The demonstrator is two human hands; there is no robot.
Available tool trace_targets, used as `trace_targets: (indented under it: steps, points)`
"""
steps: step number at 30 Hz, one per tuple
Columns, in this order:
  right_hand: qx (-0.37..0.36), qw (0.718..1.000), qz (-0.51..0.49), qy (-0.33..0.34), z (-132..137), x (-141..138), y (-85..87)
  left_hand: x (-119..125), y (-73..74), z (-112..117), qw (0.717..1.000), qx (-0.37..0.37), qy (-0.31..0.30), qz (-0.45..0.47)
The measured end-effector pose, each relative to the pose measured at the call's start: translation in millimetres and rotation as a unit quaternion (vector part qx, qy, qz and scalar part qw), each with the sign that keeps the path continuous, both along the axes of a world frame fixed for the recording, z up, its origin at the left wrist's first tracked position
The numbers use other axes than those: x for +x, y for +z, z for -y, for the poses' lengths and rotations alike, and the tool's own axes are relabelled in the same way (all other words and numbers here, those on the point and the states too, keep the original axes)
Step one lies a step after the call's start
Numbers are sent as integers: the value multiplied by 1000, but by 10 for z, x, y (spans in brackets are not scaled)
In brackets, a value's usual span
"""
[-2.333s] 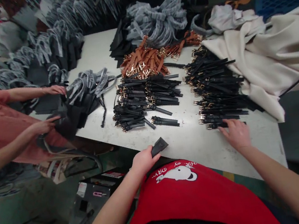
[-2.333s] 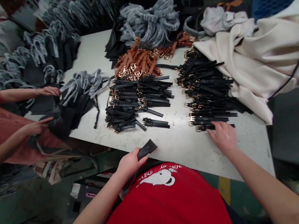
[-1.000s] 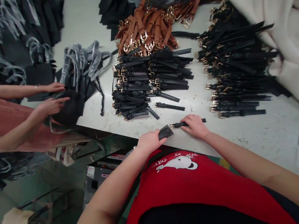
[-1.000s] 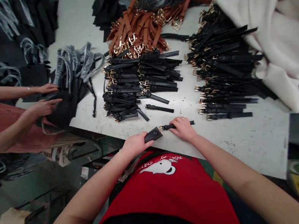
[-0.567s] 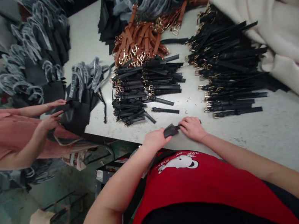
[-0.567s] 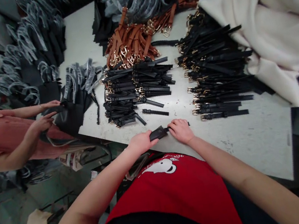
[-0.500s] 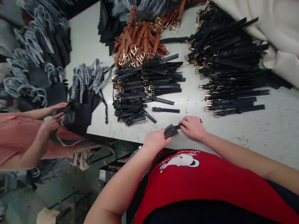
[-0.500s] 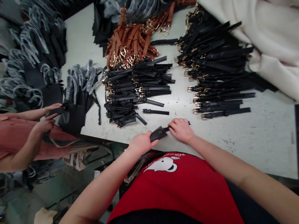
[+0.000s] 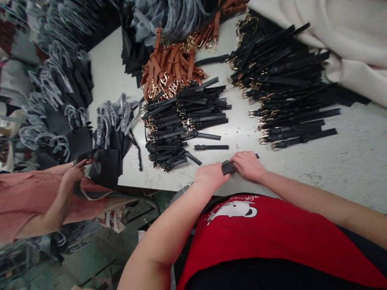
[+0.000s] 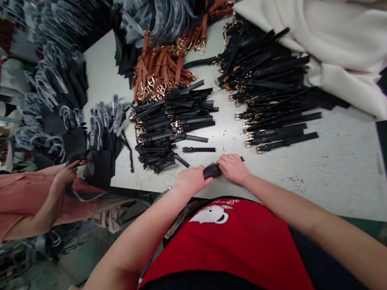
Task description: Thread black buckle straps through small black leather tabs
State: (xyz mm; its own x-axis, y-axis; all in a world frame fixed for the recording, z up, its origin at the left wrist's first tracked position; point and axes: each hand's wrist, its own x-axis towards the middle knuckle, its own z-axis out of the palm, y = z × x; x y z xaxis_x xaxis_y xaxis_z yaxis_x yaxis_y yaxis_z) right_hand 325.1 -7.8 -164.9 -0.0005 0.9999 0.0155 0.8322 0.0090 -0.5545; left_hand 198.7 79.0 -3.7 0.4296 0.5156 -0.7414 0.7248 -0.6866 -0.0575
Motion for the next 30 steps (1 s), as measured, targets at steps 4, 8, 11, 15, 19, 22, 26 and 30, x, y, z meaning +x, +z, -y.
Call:
trace_targets:
  steps: [4, 8, 11, 15, 19, 22, 26, 30]
  points:
    - [-1, 1000, 2, -1, -6, 11, -4, -115, 19, 26, 1000, 16, 14, -3]
    - [-2, 1000, 11, 2, 2, 13, -14, -122, -49, 39, 999, 11, 21, 28]
    - [-4, 1000, 19, 2, 3, 20, -28, -137, -128, 10, 998, 1, 33, 53]
    - [-12, 999, 29, 4, -11, 21, -46, -519, -90, 2, 997, 6, 71, 42]
    - [-21, 999, 39, 5, -14, 10, -63, -946, 9, 62, 996, 8, 85, 12]
    - [-25, 999, 49, 1, -7, 3, -72, -953, -34, 113, 996, 12, 85, 35]
    - [-27, 998, 57, 5, -8, 8, -64, -784, -168, 123, 994, 6, 82, 76]
    - [-29, 998, 64, 8, -17, 9, -52, -737, -196, 84, 994, 3, 78, 78]
